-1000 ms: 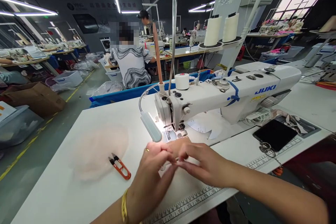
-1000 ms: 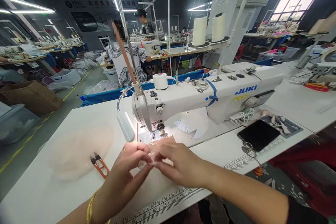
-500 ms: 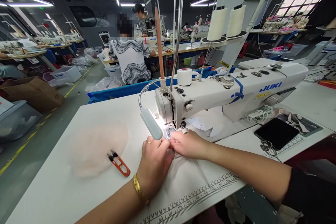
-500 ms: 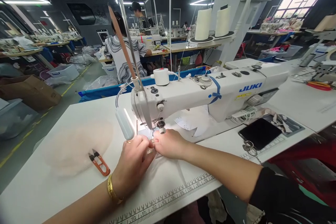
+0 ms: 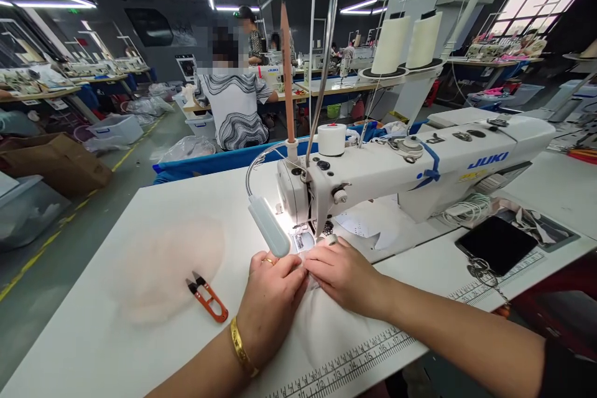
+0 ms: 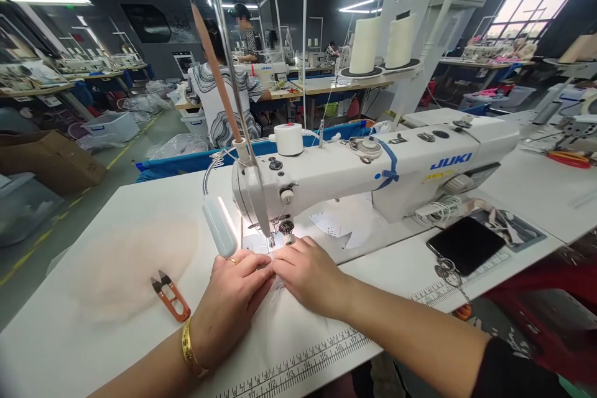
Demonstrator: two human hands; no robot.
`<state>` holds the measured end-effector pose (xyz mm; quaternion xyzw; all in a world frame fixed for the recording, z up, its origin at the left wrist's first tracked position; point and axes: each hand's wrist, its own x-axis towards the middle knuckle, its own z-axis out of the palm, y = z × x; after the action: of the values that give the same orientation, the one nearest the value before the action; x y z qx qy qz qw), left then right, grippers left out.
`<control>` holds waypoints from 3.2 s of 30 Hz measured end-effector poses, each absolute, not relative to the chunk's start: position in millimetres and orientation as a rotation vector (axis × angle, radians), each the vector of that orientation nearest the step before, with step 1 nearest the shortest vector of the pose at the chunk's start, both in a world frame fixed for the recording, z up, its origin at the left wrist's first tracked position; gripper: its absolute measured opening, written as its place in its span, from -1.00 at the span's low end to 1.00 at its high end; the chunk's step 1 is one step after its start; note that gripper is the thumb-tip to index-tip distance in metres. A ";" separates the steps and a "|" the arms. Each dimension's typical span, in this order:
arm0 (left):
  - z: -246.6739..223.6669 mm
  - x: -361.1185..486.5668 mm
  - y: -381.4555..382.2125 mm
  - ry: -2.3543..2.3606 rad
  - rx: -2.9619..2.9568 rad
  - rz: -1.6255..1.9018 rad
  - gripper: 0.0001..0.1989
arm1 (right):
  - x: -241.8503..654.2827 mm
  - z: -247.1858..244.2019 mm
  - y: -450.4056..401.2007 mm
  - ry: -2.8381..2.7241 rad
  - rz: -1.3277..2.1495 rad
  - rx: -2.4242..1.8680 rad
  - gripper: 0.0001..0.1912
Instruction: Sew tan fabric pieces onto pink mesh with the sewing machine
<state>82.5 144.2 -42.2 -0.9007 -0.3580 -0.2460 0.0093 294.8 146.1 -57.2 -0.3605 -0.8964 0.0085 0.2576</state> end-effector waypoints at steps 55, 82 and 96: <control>-46.8 85.0 180.5 -1.479 -3.025 -0.738 -0.88 | 310.7 -41.6 152.1 -1.975 0.722 -1.189 -0.56; -38.3 72.7 162.8 -0.965 -2.933 -0.732 -0.67 | 312.8 -42.4 145.7 -2.573 0.193 -1.014 -0.65; -39.9 67.0 172.0 -0.879 -2.913 -0.755 -0.66 | 306.1 -45.6 145.5 -2.581 0.167 -1.124 -0.80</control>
<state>67.0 172.0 -39.9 -0.9292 -0.2804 -0.2407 0.0035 306.1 145.5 -45.6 -0.3934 -0.9035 0.0584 0.1600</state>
